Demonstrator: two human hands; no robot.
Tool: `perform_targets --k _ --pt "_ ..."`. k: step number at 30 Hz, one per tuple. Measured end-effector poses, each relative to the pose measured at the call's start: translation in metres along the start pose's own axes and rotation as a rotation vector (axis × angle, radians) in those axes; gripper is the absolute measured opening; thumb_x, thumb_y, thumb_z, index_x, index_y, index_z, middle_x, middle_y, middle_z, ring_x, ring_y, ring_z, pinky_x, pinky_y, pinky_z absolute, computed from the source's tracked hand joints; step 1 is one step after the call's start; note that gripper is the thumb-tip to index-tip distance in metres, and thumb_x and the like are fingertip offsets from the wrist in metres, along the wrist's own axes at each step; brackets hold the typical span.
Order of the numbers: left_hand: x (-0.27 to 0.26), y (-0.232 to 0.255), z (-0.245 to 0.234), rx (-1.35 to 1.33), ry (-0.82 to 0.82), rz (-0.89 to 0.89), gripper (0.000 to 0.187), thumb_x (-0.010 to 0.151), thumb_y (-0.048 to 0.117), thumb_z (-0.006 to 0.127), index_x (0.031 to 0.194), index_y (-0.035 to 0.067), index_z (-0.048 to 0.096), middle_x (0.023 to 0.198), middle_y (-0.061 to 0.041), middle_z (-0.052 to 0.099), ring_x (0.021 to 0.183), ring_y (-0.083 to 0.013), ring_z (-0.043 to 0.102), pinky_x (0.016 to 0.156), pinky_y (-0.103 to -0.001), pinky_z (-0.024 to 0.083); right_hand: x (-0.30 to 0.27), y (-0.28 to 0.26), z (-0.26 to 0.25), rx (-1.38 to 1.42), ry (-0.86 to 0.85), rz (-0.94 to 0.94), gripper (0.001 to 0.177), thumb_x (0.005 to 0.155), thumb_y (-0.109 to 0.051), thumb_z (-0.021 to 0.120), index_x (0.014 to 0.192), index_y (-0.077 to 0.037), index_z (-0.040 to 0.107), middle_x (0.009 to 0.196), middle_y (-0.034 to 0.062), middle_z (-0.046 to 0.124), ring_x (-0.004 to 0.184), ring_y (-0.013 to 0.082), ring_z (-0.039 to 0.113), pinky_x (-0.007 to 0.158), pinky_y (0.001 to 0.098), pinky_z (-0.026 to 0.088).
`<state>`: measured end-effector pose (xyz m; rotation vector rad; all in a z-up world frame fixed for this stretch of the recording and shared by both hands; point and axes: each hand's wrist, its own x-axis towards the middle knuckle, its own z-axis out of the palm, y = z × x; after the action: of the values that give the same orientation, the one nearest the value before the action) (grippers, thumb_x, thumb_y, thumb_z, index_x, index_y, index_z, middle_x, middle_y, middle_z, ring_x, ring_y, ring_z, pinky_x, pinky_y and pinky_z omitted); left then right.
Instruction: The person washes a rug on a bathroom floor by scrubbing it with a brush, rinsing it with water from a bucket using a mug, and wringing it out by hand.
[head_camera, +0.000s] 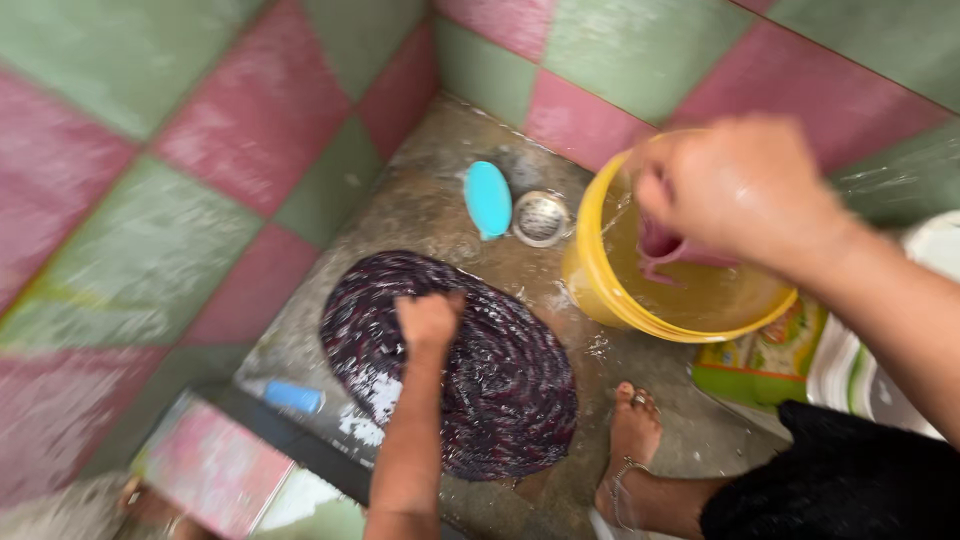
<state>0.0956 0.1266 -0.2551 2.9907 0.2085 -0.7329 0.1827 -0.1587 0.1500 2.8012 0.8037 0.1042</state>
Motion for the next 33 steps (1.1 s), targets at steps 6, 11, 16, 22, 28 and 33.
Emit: perform_targets --k 6,11,16,22,28,33 --pt "0.073 0.019 -0.048 -0.527 0.468 0.029 0.070 0.083 0.032 0.074 0.146 0.012 0.053 0.145 -0.019 0.056 0.133 -0.0363 0.053 0.112 -0.050 0.043 -0.015 -0.009 -0.039 0.503 0.428 -0.110 0.011 0.095 -0.013 0.060 0.092 -0.010 0.070 0.085 0.0040 0.071 0.072 0.0161 0.071 0.064 0.0342 0.055" --pt "0.123 0.088 -0.061 -0.321 0.455 0.205 0.087 0.074 0.048 0.078 0.153 0.032 0.048 0.171 -0.020 0.019 0.149 -0.0405 0.024 0.109 -0.063 0.034 0.014 -0.123 0.114 1.104 -0.649 0.000 0.020 0.084 -0.022 0.061 0.075 -0.007 0.071 0.068 0.0071 0.074 0.063 0.0185 0.075 0.061 0.0344 0.057" --pt "0.134 0.062 -0.025 -0.242 0.422 0.091 0.064 0.081 0.024 0.078 0.140 0.019 0.053 0.161 -0.020 0.034 0.139 -0.0455 0.038 0.105 -0.056 0.041 -0.024 -0.203 0.273 1.060 -0.222 0.228 0.023 0.092 -0.022 0.054 0.100 -0.010 0.072 0.108 0.0137 0.074 0.099 0.0289 0.070 0.087 0.0415 0.054" --pt "0.051 -0.036 -0.013 -0.650 0.726 -0.100 0.068 0.064 0.004 0.081 0.127 0.005 0.058 0.135 -0.025 0.053 0.131 -0.0437 0.046 0.113 -0.051 0.036 -0.057 -0.221 0.359 0.589 -0.285 -0.192 0.088 0.088 -0.065 0.054 0.155 -0.014 0.032 0.163 0.0184 0.022 0.151 0.0368 0.016 0.119 0.0584 0.009" --pt "-0.016 -0.151 0.046 -1.128 1.007 -0.035 0.085 0.086 0.013 0.079 0.153 -0.006 0.030 0.152 -0.031 0.039 0.142 -0.0441 0.037 0.120 -0.050 0.027 0.023 -0.194 0.381 0.411 -0.484 -0.023 0.088 0.090 -0.058 0.054 0.164 -0.027 0.017 0.173 0.0079 0.000 0.157 0.0341 -0.003 0.119 0.0617 -0.001" --pt "-0.075 -0.176 0.120 -0.722 0.706 -0.917 0.079 0.095 0.039 0.074 0.155 0.009 0.034 0.157 -0.029 0.036 0.146 -0.0449 0.036 0.119 -0.055 0.031 -0.003 -0.264 0.356 0.543 0.075 0.012 0.055 0.098 -0.028 0.059 0.151 -0.014 0.052 0.158 0.0083 0.046 0.146 0.0277 0.043 0.127 0.0515 0.026"
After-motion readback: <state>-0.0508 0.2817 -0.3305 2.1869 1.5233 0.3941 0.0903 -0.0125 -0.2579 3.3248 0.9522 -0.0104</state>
